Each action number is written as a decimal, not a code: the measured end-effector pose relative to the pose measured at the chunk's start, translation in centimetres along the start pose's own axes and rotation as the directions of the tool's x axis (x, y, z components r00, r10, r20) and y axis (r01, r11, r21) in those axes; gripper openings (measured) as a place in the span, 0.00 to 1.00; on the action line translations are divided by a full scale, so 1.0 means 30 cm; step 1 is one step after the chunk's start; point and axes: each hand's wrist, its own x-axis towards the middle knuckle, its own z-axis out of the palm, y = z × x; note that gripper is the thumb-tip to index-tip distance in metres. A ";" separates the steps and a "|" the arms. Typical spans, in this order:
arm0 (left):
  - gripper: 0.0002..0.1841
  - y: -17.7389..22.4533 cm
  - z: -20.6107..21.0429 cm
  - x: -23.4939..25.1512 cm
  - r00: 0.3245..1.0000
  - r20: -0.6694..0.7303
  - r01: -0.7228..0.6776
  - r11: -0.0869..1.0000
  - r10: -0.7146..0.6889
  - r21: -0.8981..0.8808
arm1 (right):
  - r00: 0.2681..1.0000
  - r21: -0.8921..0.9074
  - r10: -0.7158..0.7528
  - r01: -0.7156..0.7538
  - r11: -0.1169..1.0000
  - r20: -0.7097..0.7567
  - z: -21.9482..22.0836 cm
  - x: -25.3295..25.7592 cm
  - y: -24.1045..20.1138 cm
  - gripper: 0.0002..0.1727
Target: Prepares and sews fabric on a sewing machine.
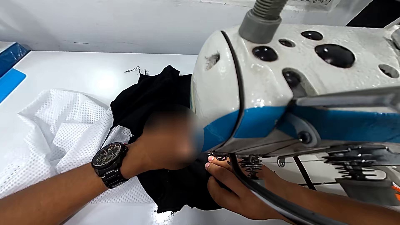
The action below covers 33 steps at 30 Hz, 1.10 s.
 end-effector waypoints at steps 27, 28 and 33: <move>0.24 0.078 0.025 -0.155 0.992 0.003 -0.125 0.987 0.126 -0.097 | 0.994 0.092 0.110 -0.107 0.990 -0.026 0.000 -0.031 -0.012 0.11; 0.22 0.073 0.025 -0.154 0.989 -0.020 -0.145 0.986 0.144 -0.081 | 0.994 0.095 0.102 -0.099 0.990 -0.029 0.000 -0.029 -0.012 0.11; 0.18 0.070 0.024 -0.152 0.980 -0.068 -0.190 0.981 0.186 -0.050 | 0.995 0.116 0.094 -0.089 0.989 -0.043 -0.001 -0.011 -0.011 0.11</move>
